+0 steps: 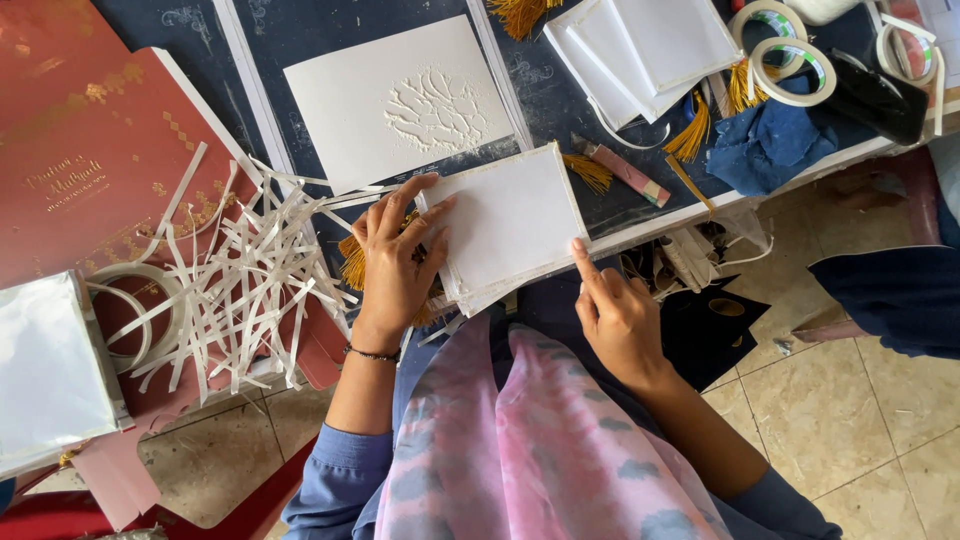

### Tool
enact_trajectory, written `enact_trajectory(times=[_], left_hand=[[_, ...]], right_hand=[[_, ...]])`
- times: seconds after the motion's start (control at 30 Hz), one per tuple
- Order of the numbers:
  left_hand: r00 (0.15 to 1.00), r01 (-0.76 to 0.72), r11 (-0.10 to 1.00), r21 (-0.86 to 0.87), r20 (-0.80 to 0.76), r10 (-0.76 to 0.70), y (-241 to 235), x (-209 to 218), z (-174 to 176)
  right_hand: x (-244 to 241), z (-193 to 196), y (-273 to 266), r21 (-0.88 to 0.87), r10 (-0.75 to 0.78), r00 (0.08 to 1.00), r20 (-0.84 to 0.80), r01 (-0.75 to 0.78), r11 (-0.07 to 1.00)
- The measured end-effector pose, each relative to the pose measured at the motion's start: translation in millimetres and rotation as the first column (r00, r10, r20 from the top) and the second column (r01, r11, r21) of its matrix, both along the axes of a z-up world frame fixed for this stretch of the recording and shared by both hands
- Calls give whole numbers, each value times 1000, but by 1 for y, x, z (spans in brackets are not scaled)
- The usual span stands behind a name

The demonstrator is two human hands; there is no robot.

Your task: Assembling decorative invitation cards by attaching tassels and layering paper components using double-sided tape.

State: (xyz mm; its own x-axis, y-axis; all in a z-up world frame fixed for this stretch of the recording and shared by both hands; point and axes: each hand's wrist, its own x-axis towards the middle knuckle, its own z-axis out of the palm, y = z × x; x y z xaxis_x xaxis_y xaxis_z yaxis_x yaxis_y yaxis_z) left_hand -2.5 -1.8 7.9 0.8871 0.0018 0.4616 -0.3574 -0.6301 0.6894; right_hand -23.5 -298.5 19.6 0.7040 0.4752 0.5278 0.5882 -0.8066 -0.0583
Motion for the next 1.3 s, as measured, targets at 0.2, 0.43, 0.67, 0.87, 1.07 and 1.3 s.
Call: enact_trajectory(times=[0.2,0.43,0.67,0.87,1.07,1.3], left_hand=[[1000,-14,1000,18,-2,14,0,-1,3],[1000,-17,1000,16,4,17,1,1,-1],[1000,-11,1000,14,12,11,2,2,-5],[1000,-2,1000,-2,4,2,2,2,-5],[1000,-1,1000,6,5,1,2,2,-4],[999,-12,1000,14,29,12,1,1,1]], right_hand=[[16,9,1,200,-3,986,-168,37,979],[106,35,50,162,186,944,-271,-146,976],[165,35,103,-297,-52,827,-560,-142,944],[169,57,123,-382,-120,747,-653,-188,905],[181,47,123,-394,-153,707,-691,-191,899],[166,55,62,688,558,478,-679,146,711]])
